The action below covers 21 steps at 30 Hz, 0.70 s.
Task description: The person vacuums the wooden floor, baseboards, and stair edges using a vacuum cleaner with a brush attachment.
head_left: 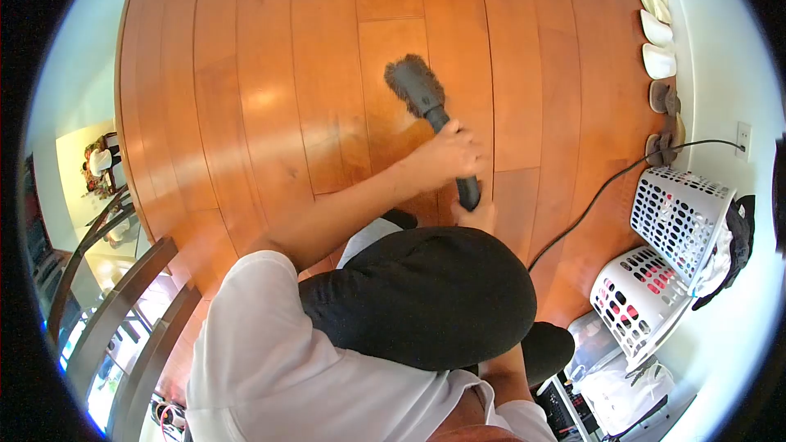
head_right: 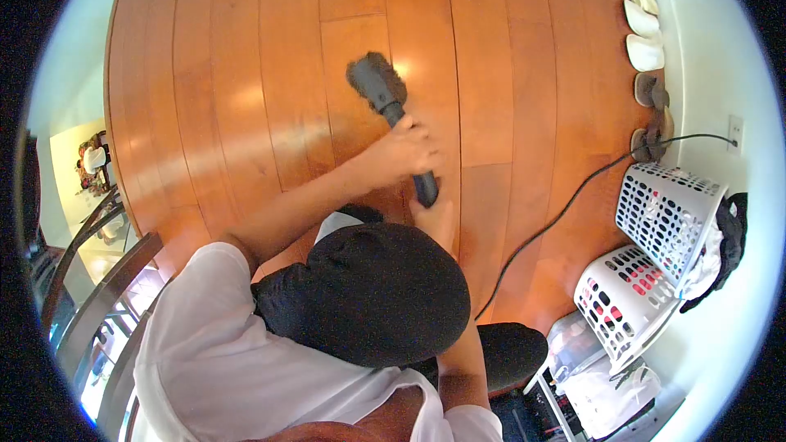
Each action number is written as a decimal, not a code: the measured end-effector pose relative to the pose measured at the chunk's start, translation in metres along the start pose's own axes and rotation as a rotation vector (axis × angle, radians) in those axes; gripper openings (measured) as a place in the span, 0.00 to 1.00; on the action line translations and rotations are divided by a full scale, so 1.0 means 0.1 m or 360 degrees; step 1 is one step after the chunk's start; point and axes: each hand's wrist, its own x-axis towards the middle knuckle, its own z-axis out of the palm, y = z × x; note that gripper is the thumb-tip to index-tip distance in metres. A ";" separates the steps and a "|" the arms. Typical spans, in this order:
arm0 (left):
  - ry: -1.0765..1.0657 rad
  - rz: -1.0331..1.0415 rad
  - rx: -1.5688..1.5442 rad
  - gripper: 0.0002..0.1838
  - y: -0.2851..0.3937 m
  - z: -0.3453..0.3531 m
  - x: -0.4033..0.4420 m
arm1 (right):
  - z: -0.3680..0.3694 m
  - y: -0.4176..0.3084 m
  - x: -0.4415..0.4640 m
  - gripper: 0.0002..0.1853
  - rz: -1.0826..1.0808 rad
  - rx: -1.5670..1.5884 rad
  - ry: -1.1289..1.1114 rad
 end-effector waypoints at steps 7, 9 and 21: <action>-0.0021 -0.0098 0.0116 0.08 -0.48 -0.11 0.28 | 0.02 -0.26 0.57 0.17 -0.0172 0.0279 -0.0078; -0.0007 -0.0098 0.0149 0.09 -0.49 -0.10 0.28 | 0.00 -0.22 0.63 0.18 -0.0338 0.0196 -0.0072; -0.0354 -0.0160 -0.0590 0.21 -0.67 -0.29 0.44 | -0.02 -0.47 0.69 0.18 -0.0299 0.0540 -0.0340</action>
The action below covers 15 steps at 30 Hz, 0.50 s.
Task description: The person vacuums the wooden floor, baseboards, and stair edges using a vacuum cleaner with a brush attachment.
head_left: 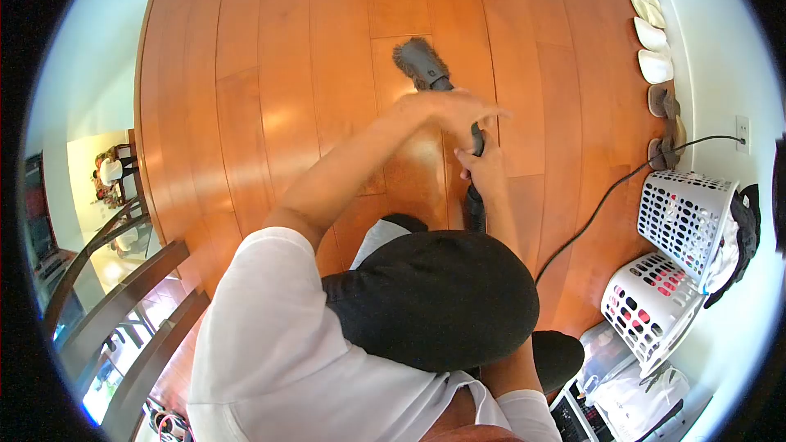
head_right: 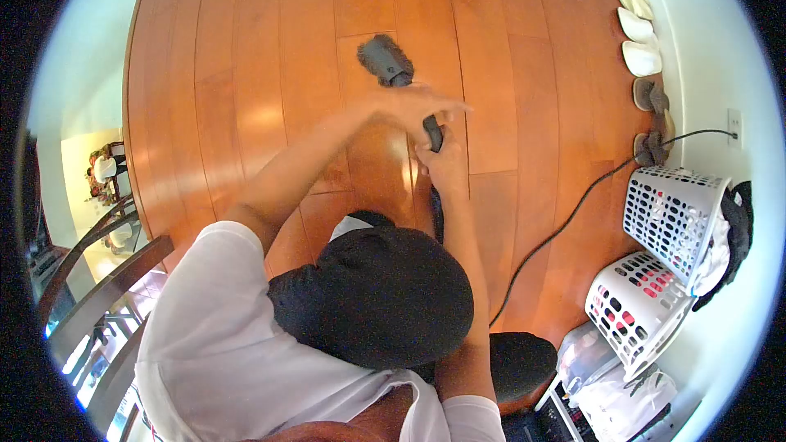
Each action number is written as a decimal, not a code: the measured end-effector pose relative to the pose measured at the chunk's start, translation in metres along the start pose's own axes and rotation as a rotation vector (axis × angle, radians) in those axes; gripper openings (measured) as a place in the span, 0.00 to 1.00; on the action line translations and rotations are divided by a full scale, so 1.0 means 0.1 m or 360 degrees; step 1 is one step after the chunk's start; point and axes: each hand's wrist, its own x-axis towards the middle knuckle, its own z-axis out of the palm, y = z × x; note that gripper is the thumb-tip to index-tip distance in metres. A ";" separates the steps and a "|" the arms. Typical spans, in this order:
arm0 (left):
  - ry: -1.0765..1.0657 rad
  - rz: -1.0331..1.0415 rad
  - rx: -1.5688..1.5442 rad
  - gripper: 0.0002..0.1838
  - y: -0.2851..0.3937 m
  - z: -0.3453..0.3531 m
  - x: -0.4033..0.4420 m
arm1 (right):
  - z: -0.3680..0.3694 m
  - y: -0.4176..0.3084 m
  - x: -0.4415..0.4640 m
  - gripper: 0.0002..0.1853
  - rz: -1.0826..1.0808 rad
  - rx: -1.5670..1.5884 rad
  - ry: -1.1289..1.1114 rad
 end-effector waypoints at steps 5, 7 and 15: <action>-0.0186 -0.0690 -0.0231 0.31 0.10 -0.27 0.35 | 0.05 0.01 0.03 0.18 0.0059 -0.0096 0.0089; -0.0124 -0.0610 0.0112 0.30 0.09 -0.14 0.31 | 0.05 -0.07 0.00 0.19 0.0141 -0.0133 0.0003; 0.0079 -0.0408 0.0089 0.24 0.65 0.47 -0.87 | 0.35 0.45 -0.83 0.28 -0.0083 -0.0683 0.0061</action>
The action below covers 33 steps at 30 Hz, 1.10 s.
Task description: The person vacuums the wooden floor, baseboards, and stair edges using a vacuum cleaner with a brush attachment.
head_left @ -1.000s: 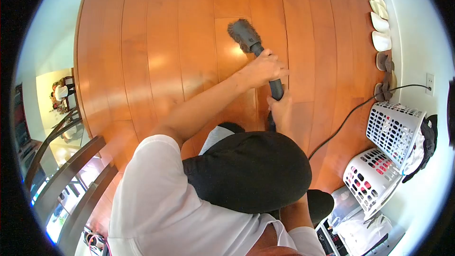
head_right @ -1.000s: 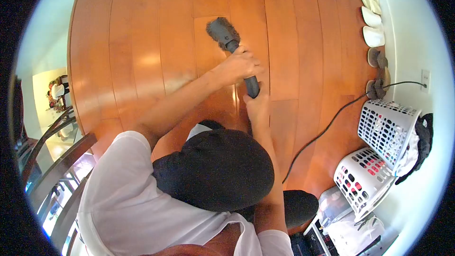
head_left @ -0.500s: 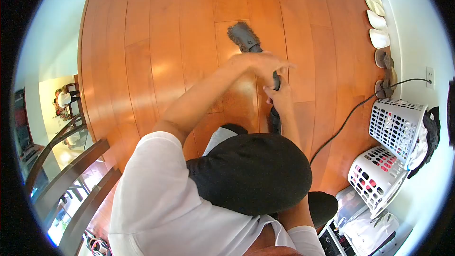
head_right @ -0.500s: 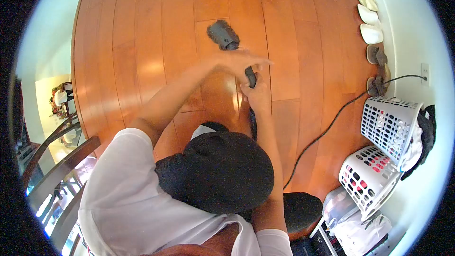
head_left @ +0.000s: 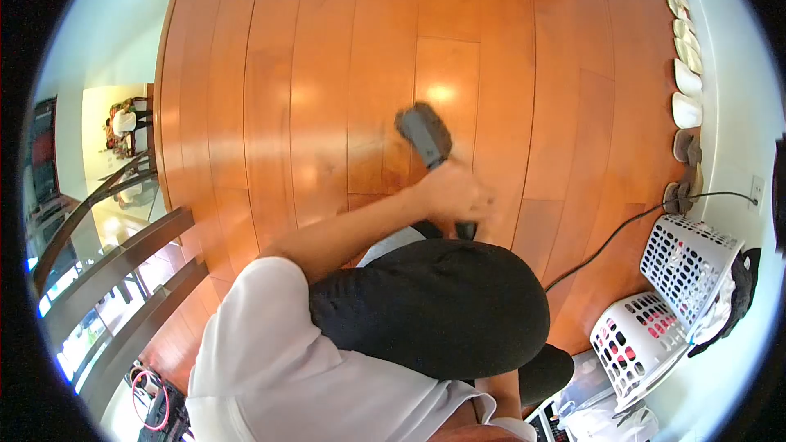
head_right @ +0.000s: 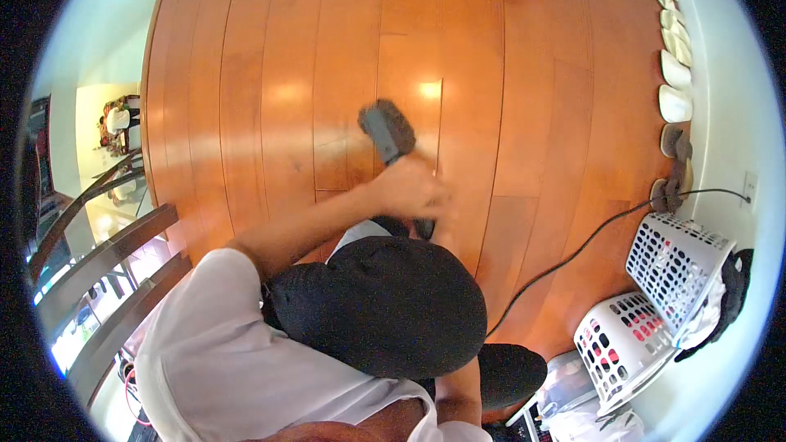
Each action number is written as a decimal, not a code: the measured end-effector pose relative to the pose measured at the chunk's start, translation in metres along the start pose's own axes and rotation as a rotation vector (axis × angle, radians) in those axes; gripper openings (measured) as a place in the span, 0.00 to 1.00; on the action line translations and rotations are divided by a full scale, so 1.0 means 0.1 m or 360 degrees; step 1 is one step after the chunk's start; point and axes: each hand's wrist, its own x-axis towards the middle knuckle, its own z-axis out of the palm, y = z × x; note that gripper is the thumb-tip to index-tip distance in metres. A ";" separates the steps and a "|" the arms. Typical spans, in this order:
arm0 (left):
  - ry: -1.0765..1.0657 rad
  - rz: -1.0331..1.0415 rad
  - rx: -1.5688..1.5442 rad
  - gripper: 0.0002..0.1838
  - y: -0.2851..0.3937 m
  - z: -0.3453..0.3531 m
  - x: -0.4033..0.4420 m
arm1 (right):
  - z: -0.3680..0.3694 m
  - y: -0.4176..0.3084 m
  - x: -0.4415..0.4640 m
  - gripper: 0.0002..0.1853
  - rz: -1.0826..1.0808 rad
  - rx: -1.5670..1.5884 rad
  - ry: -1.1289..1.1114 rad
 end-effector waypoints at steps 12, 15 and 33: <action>0.0414 0.0061 0.0028 0.26 -0.69 -0.43 0.43 | 0.15 -0.43 0.65 0.31 0.0205 0.0375 -0.0059; 0.0454 -0.0093 0.0074 0.27 -0.91 -0.88 0.70 | -0.01 -0.94 1.11 0.26 0.0340 0.0275 -0.0166; 0.0793 -0.0202 0.0087 0.20 -0.41 -0.08 -0.66 | 0.56 -0.20 0.05 0.27 -0.0052 -0.0037 -0.0430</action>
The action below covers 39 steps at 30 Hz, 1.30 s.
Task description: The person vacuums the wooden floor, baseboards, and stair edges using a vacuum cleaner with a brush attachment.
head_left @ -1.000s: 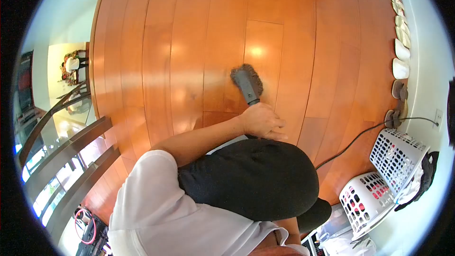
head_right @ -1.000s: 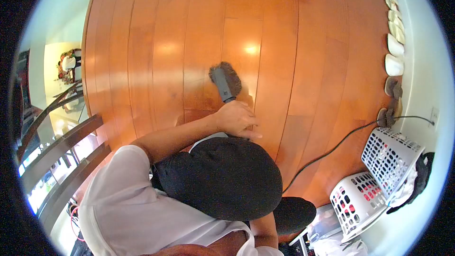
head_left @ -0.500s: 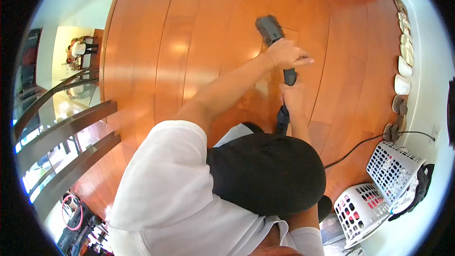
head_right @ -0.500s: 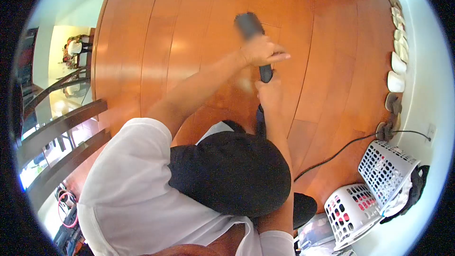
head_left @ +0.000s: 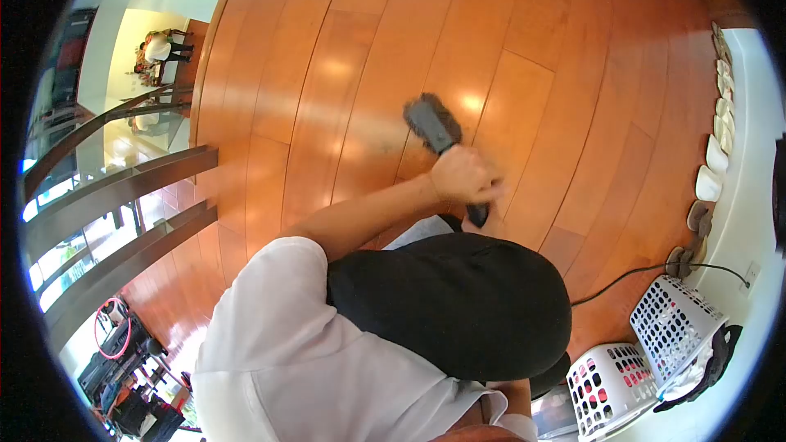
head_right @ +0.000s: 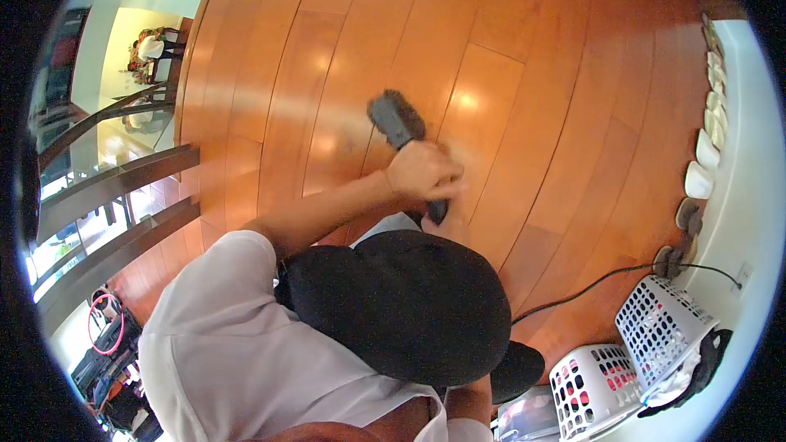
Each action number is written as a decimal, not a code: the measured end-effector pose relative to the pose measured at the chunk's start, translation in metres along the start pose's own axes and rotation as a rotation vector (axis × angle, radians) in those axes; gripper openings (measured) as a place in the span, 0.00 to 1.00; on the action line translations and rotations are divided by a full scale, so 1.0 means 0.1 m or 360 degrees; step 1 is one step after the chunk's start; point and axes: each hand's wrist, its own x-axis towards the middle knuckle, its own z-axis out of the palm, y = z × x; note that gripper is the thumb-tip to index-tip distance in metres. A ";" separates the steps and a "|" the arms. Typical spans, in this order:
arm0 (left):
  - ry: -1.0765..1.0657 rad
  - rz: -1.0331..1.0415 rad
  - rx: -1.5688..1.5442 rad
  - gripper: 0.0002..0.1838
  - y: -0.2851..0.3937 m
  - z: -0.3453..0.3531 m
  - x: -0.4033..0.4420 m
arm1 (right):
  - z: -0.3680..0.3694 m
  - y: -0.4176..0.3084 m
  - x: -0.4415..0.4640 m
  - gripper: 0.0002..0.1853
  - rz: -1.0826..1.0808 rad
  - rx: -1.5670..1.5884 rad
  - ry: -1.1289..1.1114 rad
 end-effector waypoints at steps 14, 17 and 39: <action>0.0080 -0.0419 -0.0021 0.18 -0.08 -0.37 -0.78 | 0.15 -0.56 -0.14 0.28 -0.0170 -0.0404 -0.0192; 0.0087 -0.0453 0.0035 0.17 -0.24 -0.39 -0.68 | 0.22 -0.64 -0.05 0.27 -0.0136 -0.0475 -0.0321; -0.0148 0.0096 -0.0070 0.23 -0.31 -0.03 1.24 | -0.55 -0.55 0.77 0.22 0.0139 0.0199 0.0401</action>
